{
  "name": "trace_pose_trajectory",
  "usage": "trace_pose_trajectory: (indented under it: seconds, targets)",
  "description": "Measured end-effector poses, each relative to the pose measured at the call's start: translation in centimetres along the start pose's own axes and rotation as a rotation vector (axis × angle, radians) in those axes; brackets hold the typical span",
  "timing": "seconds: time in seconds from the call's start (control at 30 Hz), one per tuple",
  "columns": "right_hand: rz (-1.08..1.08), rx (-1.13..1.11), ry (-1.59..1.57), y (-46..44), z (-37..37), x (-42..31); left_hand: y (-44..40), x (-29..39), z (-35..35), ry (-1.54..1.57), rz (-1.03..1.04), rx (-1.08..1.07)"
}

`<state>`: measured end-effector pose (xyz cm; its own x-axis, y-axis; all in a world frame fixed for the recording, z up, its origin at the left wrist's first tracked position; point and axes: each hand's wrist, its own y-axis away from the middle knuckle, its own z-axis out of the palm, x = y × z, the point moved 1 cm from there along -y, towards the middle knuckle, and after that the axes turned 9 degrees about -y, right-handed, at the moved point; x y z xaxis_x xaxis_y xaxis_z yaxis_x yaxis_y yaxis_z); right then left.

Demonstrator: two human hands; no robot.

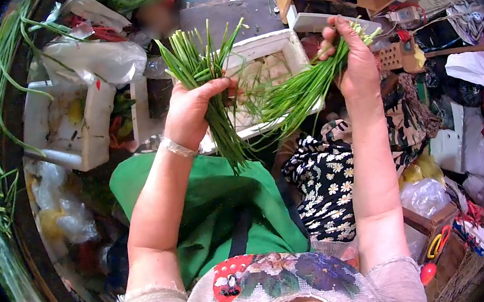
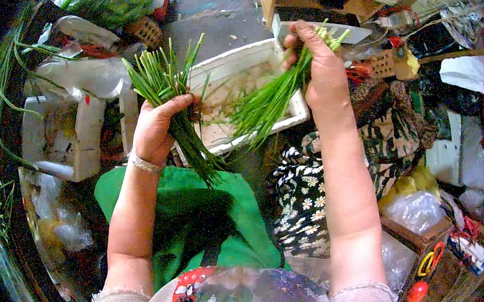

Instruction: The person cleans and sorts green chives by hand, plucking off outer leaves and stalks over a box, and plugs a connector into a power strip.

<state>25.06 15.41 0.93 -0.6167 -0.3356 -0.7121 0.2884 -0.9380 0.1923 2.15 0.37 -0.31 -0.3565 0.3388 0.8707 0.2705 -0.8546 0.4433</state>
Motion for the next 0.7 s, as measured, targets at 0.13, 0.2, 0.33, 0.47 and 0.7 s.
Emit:
trace_pose_trajectory:
  seconds: [0.13,0.2,0.33,0.47,0.7]
  targets:
    - [-0.195,0.047,0.277,0.2,0.2,-0.4,-0.1,-0.1,-0.3,-0.001,0.032,0.018]
    - [-0.247,0.042,0.517,0.8,1.2,0.0,0.1,0.0,0.0,-0.016,0.029,0.001]
    - [-0.191,-0.086,0.781,1.6,2.0,2.2,-0.1,-0.6,0.5,-0.023,0.041,-0.093]
    - [-0.066,-0.143,0.660,2.0,2.8,3.3,0.4,-0.2,1.2,-0.008,0.014,-0.097]
    - [0.111,-0.103,0.276,2.0,3.1,4.6,0.8,-0.4,2.2,-0.167,0.057,-0.149]
